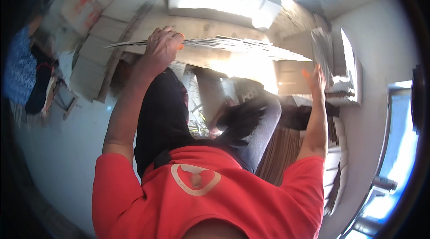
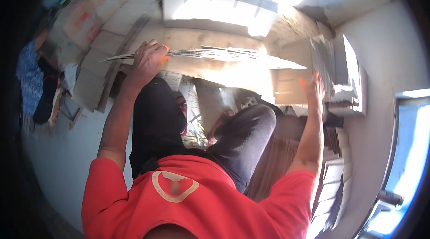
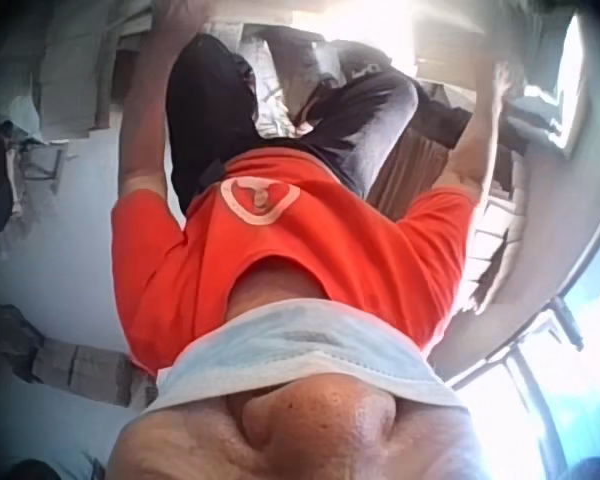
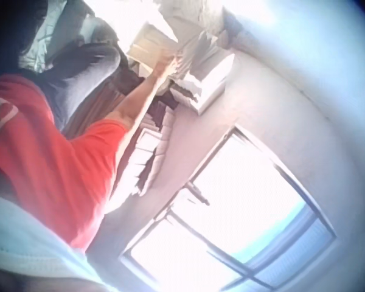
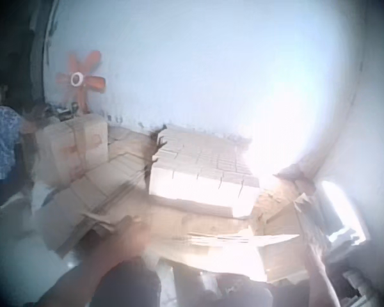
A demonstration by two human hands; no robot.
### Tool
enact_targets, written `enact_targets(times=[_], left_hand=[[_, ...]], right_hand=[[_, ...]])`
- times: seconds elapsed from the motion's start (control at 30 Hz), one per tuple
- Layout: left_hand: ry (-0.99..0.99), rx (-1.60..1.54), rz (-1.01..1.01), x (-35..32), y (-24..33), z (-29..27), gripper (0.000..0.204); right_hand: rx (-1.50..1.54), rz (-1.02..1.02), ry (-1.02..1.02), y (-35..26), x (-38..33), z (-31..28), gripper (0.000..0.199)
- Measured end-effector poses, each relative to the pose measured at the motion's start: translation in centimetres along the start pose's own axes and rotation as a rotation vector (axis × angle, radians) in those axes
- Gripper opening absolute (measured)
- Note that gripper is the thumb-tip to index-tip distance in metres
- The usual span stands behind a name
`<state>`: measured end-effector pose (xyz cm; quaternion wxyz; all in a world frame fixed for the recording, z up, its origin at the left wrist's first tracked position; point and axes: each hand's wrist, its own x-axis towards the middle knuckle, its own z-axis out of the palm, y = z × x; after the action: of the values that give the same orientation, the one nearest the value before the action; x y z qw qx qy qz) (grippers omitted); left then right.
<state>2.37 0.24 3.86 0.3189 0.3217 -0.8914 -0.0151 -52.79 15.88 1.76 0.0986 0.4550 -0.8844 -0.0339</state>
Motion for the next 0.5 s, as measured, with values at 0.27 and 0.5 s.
enact_targets(times=[0.27, 0.5], left_hand=[[0.349, 0.271, -0.213, -2.1, -2.2, -11.0, 0.022], [0.294, 0.855, -0.299, -3.5, -10.4, -11.4, 0.026]], right_hand=[[-0.094, -0.172, 0.196, 0.4, 1.4, 4.0, 0.066], [0.0, -0.208, 0.283, -1.1, 1.6, 3.2, 0.04]])
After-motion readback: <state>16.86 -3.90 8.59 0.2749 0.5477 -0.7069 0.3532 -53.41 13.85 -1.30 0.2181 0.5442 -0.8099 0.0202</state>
